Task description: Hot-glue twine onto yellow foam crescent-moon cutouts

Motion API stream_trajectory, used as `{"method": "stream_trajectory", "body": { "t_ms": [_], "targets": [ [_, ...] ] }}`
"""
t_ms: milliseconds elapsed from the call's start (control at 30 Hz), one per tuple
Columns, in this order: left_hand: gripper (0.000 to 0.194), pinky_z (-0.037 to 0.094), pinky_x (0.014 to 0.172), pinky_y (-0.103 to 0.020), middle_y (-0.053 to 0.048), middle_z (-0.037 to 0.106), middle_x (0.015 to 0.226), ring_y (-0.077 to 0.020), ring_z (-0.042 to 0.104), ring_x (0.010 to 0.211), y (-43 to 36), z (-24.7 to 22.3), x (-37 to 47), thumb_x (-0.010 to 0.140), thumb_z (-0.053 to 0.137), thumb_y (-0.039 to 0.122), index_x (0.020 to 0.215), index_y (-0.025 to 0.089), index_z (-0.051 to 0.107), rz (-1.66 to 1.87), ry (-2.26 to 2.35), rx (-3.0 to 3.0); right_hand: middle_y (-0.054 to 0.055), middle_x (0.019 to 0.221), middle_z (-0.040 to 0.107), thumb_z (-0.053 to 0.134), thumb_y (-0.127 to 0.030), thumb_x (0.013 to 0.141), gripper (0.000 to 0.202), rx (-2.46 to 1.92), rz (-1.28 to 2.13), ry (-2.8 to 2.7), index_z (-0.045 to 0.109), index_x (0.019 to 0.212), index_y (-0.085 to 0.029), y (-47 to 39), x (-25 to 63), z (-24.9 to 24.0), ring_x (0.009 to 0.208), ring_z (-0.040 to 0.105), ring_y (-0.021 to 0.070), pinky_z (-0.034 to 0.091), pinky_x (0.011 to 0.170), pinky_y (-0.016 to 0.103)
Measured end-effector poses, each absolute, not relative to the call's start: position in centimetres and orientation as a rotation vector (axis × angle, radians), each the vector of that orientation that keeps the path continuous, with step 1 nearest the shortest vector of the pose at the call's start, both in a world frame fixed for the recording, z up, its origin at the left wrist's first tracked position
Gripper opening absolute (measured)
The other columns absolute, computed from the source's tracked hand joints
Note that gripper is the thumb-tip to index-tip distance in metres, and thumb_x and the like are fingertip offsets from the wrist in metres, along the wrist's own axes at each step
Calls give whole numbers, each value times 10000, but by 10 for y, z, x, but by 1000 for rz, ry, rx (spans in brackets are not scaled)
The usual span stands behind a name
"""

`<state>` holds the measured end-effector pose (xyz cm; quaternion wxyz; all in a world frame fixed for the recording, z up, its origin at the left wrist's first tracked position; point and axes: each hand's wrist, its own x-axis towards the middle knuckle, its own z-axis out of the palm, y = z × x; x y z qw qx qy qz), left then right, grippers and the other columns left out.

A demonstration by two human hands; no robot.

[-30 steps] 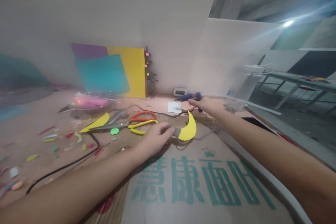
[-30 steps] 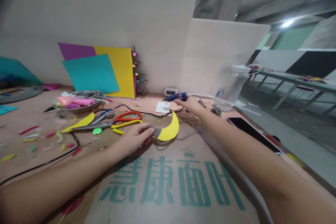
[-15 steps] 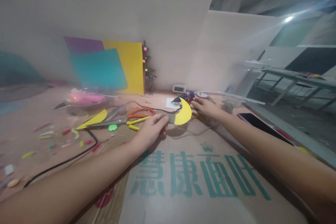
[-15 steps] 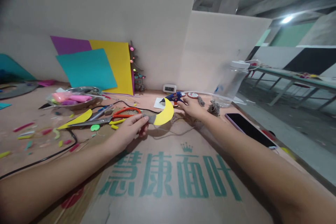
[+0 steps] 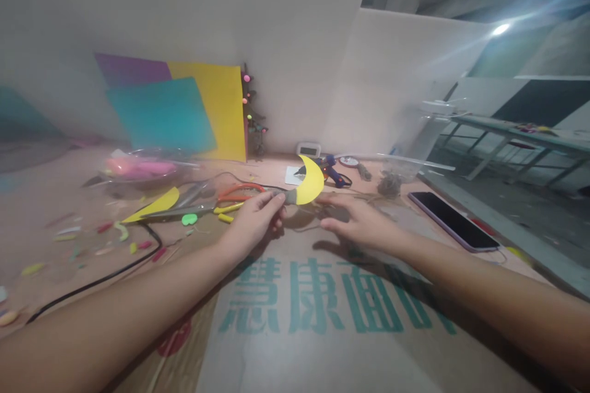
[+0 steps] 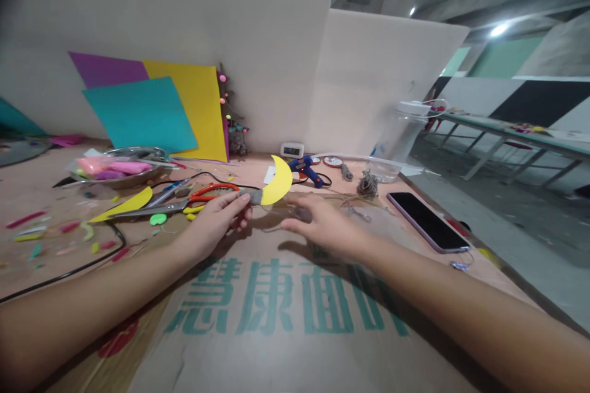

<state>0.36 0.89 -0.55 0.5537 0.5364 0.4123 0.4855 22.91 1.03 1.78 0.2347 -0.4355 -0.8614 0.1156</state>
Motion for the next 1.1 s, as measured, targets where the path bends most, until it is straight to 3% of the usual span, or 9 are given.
{"method": "stream_trajectory", "body": {
  "t_ms": [100,167,333,600,1100],
  "targets": [
    [324,387,465,-173,26,539,634,-62,468,493,9,-6,2,833,562,460,729,157,516,1149,986,1319,87,981,715,568,-365,885,238,-1111,165,-2485,705,981,-196,-2,215,13,967,619,238,449,877,403],
    [333,381,467,-181,33,526,608,-70,471,491,9,-7,1,847,540,463,715,159,515,1129,1022,1375,62,831,712,491,-285,927,239,-1088,78,-2534,700,858,-194,-11,208,13,820,622,202,446,765,341],
    [338,337,478,-202,45,492,548,-89,462,496,8,-12,1,882,491,416,652,169,493,1078,1131,1681,38,679,673,455,-263,924,251,-1028,-58,-2595,672,824,-187,-26,201,25,586,567,148,345,548,255],
    [355,316,504,-222,38,499,542,-112,453,519,2,-7,1,897,454,394,617,178,476,970,1125,1907,15,737,697,486,-334,930,237,-1062,-107,-2343,695,914,-224,-9,211,45,632,575,134,368,598,242],
    [342,280,449,-219,40,483,514,-103,417,466,0,-8,2,866,502,415,615,183,485,900,1106,1884,21,725,689,528,-360,896,230,-1251,-37,-2231,710,925,-222,9,220,33,633,583,148,376,595,257]
  ]
}}
